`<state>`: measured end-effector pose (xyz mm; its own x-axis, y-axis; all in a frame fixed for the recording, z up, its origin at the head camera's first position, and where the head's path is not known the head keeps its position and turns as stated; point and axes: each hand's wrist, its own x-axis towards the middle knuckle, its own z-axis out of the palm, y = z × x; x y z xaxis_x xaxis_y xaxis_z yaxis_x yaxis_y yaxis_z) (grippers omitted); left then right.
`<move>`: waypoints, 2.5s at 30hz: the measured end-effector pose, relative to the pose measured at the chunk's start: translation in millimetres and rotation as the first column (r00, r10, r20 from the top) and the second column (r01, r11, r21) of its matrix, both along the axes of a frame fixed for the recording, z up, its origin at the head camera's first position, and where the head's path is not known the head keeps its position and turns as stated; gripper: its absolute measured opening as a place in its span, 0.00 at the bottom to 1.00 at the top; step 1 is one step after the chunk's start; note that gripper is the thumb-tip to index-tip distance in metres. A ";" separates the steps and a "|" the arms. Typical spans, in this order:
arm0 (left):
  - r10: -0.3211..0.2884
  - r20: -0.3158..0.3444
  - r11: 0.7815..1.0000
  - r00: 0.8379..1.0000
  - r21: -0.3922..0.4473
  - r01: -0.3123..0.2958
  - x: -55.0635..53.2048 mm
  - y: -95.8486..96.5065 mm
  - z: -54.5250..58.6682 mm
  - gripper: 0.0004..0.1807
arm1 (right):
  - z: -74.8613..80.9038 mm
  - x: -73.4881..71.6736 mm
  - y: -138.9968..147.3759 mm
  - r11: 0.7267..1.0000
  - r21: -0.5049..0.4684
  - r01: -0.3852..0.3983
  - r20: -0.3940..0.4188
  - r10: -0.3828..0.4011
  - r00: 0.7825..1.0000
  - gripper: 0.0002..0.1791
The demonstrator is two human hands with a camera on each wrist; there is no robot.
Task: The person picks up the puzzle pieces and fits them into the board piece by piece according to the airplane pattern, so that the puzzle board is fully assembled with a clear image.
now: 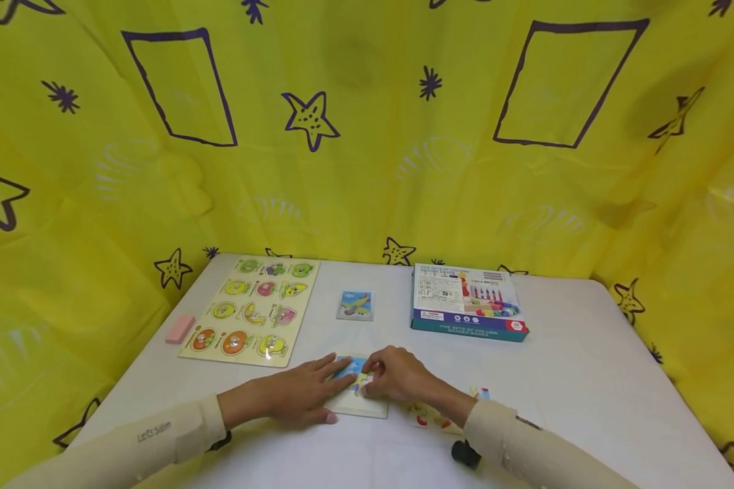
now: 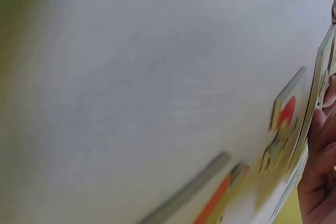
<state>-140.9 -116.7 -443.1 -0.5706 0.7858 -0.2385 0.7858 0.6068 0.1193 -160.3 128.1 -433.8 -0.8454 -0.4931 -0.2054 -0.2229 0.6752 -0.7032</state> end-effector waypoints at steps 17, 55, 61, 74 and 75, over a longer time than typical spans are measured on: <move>0.026 -0.001 1.000 1.000 -0.012 -0.026 1.3 2.3 1.2 0.39 | 4.8 -6.8 23.1 0.982 -0.114 -0.153 -0.038 0.150 0.988 0.17; 0.038 0.002 0.999 0.999 -0.012 -0.038 1.8 0.5 -0.2 0.39 | -7.8 36.8 194.1 0.993 0.056 0.103 -0.183 -0.091 0.979 0.14; 0.027 -0.003 1.000 1.000 -0.002 -0.027 1.1 1.5 0.0 0.39 | -8.3 39.8 195.1 0.981 0.099 0.165 -0.203 -0.143 0.969 0.16; 0.031 0.015 0.999 0.999 0.008 -0.031 2.2 0.8 2.4 0.39 | -8.0 37.9 193.3 0.989 0.044 0.140 -0.114 -0.134 0.984 0.15; 0.032 0.016 0.999 0.999 0.008 -0.032 2.3 0.9 2.5 0.39 | -7.8 37.4 193.2 0.990 0.030 0.136 -0.099 -0.132 0.986 0.15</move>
<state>-138.7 -115.8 -440.6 -0.5914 0.7693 -0.2418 0.7642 0.6304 0.1366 -122.9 321.4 -441.5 -0.9201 -0.3678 -0.1349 -0.1948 0.7282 -0.6571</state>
